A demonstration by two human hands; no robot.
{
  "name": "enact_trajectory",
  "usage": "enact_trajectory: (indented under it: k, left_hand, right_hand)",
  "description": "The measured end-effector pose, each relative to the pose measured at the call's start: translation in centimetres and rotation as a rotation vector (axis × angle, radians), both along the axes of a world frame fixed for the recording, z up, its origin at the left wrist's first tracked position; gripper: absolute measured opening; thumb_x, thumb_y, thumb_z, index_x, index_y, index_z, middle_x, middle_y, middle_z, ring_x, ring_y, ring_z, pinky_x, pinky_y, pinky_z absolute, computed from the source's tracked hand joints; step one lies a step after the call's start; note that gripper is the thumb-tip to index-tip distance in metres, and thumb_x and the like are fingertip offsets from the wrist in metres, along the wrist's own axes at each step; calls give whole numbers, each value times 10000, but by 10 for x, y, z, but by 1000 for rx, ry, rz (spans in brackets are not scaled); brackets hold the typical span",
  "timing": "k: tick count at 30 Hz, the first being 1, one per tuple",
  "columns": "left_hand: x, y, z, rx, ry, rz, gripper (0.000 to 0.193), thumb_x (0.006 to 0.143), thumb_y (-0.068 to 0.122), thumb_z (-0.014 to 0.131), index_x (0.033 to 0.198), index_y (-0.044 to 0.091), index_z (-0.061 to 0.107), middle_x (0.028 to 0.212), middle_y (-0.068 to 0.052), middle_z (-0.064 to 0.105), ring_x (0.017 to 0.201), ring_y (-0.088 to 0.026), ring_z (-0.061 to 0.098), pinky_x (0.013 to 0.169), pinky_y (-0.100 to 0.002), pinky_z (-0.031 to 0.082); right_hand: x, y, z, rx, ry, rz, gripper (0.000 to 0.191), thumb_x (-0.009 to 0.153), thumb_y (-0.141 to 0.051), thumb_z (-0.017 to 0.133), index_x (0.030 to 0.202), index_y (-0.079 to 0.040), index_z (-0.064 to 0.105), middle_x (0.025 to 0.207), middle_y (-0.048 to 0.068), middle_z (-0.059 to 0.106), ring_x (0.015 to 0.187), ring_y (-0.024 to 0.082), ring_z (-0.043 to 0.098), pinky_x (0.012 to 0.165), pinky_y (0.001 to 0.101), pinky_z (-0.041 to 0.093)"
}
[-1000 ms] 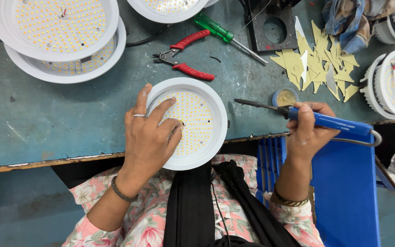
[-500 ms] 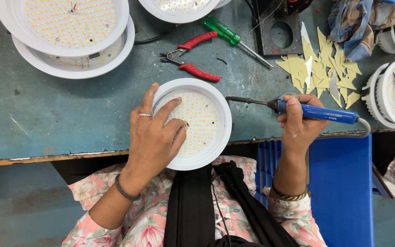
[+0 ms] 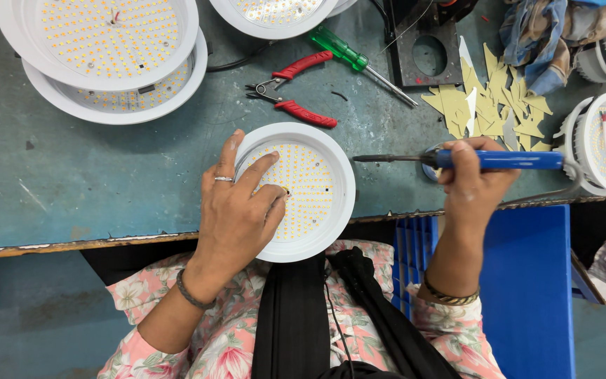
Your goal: The person applies flux to the center of a circular LED module, then uses a soldering iron to attach wires to the central contact points. They trim excess wire with pliers, inspect the connections, and repeat the process on additional modules, stacking completed units aside.
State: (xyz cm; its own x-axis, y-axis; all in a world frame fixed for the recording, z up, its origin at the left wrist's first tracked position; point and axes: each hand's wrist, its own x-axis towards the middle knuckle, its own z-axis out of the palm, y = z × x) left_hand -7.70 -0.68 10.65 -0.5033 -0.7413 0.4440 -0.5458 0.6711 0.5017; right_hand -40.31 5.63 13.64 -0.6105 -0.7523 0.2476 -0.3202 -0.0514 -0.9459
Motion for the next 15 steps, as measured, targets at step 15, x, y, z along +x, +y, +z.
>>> enact_trajectory:
  k: [15]
  left_hand:
    - [1, -2, 1, 1, 19, -4, 80, 826, 176, 773, 847, 99, 777, 1339, -102, 663, 1441, -452, 397, 1012, -564, 383]
  right_hand:
    - [-69, 39, -30, -176, -1011, 228, 313, 1081, -264, 572, 916, -48, 726, 560, -3, 563, 430, 71, 407, 423, 201, 304]
